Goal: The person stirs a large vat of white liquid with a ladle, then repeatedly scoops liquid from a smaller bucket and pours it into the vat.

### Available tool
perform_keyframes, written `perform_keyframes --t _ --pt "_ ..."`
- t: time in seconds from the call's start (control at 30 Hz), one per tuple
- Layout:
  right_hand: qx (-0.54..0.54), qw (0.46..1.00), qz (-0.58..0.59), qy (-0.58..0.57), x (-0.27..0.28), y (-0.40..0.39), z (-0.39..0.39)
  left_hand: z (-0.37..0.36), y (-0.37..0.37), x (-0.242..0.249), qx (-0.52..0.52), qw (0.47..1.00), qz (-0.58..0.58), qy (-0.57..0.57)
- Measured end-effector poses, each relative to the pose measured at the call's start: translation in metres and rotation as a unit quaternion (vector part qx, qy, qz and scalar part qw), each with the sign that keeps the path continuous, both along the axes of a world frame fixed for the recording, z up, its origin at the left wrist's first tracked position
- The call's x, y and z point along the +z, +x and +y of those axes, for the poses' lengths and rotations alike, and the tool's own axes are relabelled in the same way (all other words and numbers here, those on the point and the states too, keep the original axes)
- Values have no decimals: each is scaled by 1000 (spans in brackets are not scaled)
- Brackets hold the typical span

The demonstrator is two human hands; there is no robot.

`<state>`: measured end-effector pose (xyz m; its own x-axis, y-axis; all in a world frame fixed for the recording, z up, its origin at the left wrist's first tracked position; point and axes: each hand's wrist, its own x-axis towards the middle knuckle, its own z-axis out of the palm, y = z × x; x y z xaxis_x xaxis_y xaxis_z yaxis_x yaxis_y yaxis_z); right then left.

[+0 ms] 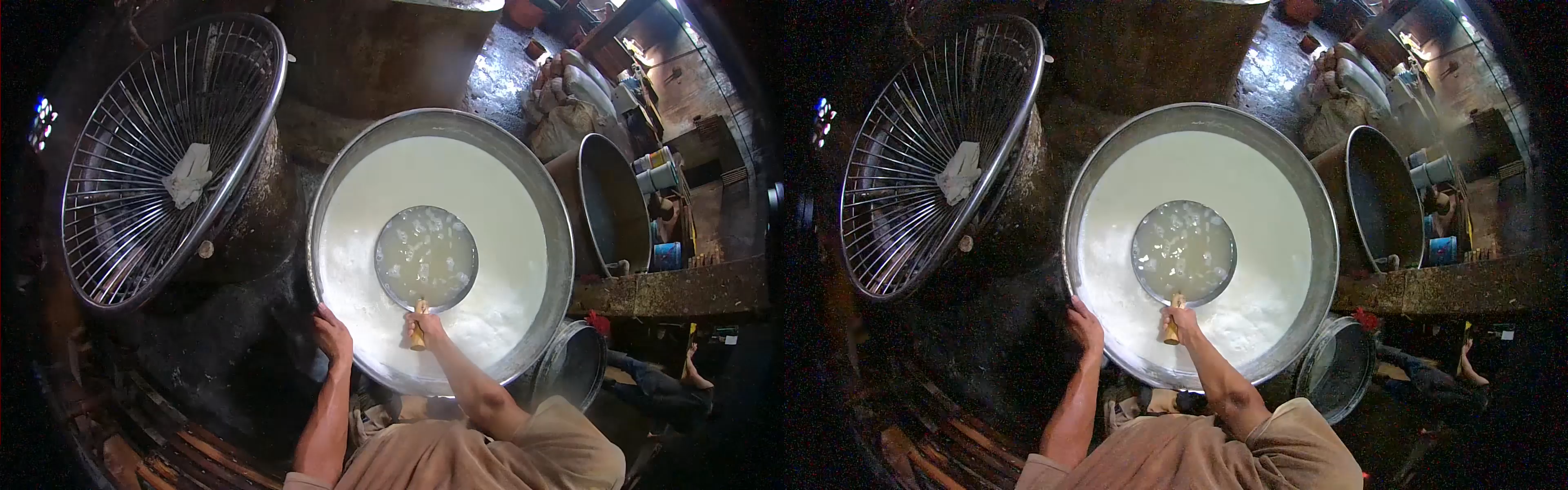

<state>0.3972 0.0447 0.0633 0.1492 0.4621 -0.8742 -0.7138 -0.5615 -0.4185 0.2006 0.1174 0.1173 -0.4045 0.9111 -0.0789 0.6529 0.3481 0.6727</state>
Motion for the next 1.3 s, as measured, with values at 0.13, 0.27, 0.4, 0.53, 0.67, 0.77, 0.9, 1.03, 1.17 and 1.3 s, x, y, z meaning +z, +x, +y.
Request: perform_keyframes --t 0.13,0.27,0.4,0.53,0.67,0.77,0.9,1.03,1.17,1.3 --pt "9 1000 -23 -9 -3 19 -13 2 4 4 28 999 -11 30" --pt "18 999 -38 -8 3 42 -31 7 -1 6 11 1000 -16 -19" --pt "33 996 -77 9 1 71 -53 7 -1 11 17 999 14 -26" --pt "63 992 -106 22 -13 110 -82 7 0 20 15 999 0 -48" --pt "96 975 -201 18 16 136 -103 10 -3 10 12 999 19 -24" --pt "102 971 -211 45 29 161 -126 10 -2 12 22 999 23 -12" --pt "117 943 -310 -7 60 189 -151 10 -2 8 25 999 20 -11" --pt "105 914 -392 -4 75 225 -176 16 -7 -9 12 1000 24 -8" --pt "146 737 -656 -71 120 261 -203 9 -3 8 18 1000 2 -7" --pt "118 664 -732 -97 176 275 -212 8 -3 9 8 1000 -23 -12"
